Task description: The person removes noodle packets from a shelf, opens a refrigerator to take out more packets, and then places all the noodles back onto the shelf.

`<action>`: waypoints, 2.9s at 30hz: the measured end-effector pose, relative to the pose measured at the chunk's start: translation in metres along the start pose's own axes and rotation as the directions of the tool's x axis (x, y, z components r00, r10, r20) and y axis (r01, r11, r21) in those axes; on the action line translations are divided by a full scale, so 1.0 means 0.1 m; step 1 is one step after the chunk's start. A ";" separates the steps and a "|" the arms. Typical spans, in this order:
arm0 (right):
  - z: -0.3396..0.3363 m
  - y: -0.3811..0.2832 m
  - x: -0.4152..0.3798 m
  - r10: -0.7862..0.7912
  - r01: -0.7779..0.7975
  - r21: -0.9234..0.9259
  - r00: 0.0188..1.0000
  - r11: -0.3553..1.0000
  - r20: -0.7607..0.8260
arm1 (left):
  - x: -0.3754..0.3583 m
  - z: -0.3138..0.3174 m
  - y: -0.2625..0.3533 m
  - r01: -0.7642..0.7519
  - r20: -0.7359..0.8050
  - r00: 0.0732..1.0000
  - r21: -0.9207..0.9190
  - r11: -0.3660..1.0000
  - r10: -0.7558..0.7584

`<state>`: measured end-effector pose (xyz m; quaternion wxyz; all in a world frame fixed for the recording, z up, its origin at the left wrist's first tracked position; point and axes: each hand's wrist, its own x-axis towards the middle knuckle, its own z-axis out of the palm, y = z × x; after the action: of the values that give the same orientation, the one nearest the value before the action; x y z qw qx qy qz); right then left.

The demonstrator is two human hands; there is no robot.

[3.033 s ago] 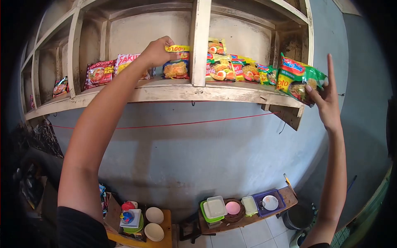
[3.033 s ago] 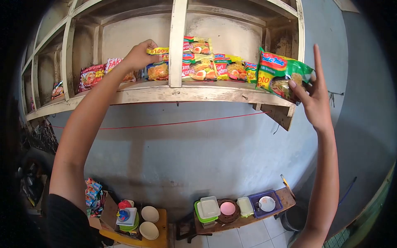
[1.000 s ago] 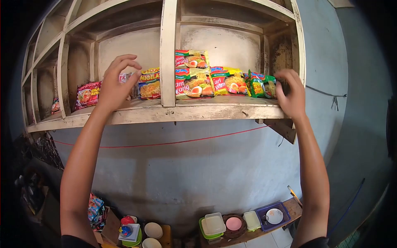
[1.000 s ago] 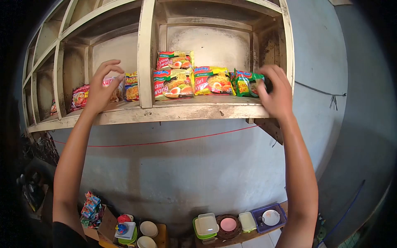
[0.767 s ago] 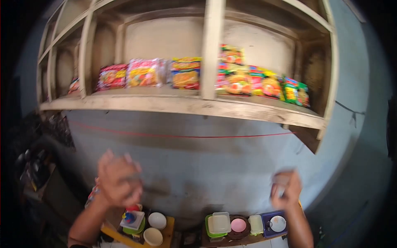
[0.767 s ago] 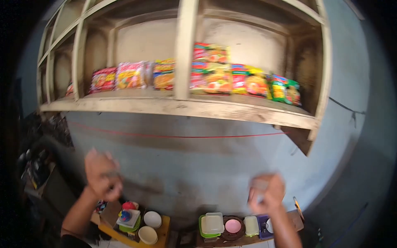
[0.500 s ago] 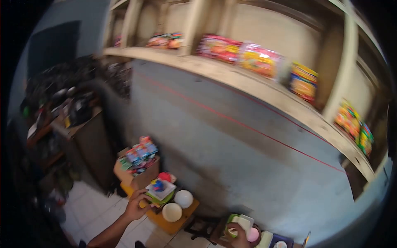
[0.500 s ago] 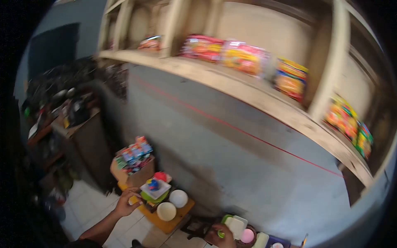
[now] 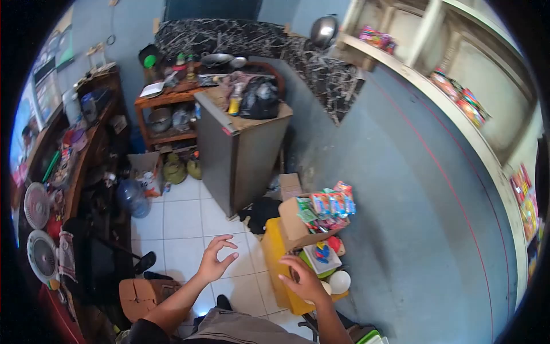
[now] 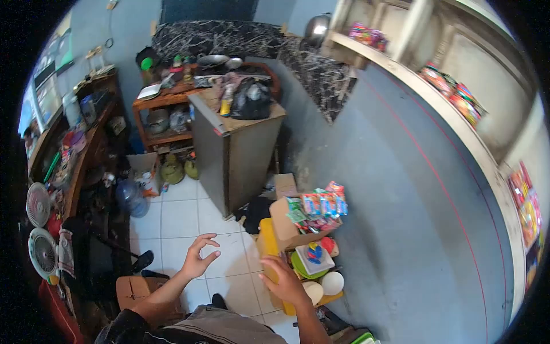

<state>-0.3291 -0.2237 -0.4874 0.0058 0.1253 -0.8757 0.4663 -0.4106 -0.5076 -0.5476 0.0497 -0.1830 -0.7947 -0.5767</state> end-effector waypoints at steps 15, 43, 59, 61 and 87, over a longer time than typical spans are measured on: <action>0.40 0.42 1.85 -0.121 0.118 0.029 0.943 0.993 0.311 | 0.68 -0.51 -0.66 0.233 -0.194 0.943 -0.187 0.954 -0.269; 1.82 -0.49 5.35 -0.374 0.337 0.165 0.866 0.927 0.331 | 2.06 -2.95 -1.72 0.223 -0.510 0.792 -0.271 0.936 -0.336; 1.90 -0.19 6.77 -0.120 0.121 0.154 0.993 0.981 -0.013 | 4.35 -3.53 -2.43 0.197 -0.167 0.960 -0.165 0.966 -0.224; 1.89 -0.11 7.04 -0.121 0.126 0.106 0.991 0.986 -0.053 | 4.67 -3.54 -2.44 0.199 -0.125 0.968 -0.153 0.968 -0.219; 2.60 -0.01 8.55 0.194 -0.456 -0.396 0.814 0.797 -0.547 | 7.43 -3.67 -3.57 -0.558 0.572 0.723 0.151 0.816 0.388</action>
<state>-1.1290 -0.6201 -0.5248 0.1726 -0.1577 -0.9454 0.2272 -1.2730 -0.7729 -0.5320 0.0107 -0.5193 -0.7841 -0.3397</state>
